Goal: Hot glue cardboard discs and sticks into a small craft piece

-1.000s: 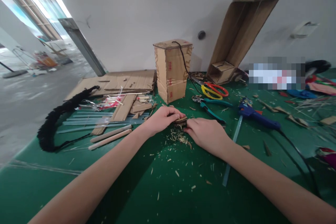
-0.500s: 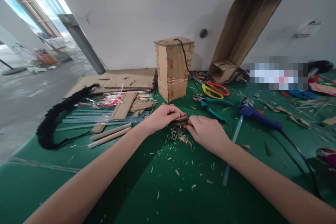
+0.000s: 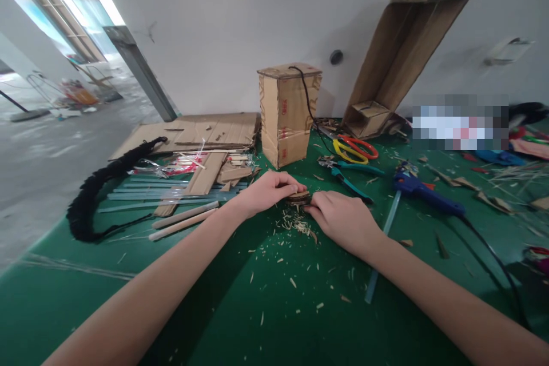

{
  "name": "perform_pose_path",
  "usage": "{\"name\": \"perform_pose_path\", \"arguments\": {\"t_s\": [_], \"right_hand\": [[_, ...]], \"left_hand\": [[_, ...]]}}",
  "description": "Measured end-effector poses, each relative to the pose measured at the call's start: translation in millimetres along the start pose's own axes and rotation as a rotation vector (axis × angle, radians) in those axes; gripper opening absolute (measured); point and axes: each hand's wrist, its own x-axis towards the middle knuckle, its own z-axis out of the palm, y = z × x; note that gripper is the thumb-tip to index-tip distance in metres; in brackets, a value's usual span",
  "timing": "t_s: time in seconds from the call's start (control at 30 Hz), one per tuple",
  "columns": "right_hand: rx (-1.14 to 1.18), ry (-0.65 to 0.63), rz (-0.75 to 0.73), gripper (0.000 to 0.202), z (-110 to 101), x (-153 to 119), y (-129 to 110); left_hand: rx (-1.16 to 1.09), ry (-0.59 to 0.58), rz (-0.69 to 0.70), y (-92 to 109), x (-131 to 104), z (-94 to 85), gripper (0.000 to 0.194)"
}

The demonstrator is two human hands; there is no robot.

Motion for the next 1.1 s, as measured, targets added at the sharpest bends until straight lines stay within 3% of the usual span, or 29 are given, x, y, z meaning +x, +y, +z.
{"name": "perform_pose_path", "arguments": {"t_s": [0.47,0.63,1.1], "right_hand": [[0.084,-0.035,0.075,0.024,-2.2,-4.9,7.3],[0.094,-0.014,0.015,0.026,-1.1,-4.7,5.8],[0.049,-0.024,-0.026,0.022,-3.4,-1.3,1.6]], "left_hand": [[0.167,0.070,0.014,-1.0,1.7,0.0,0.023],[0.218,0.069,0.024,-4.1,3.1,-0.2,0.023],[0.064,0.060,0.012,1.1,0.1,3.7,0.021]]}}
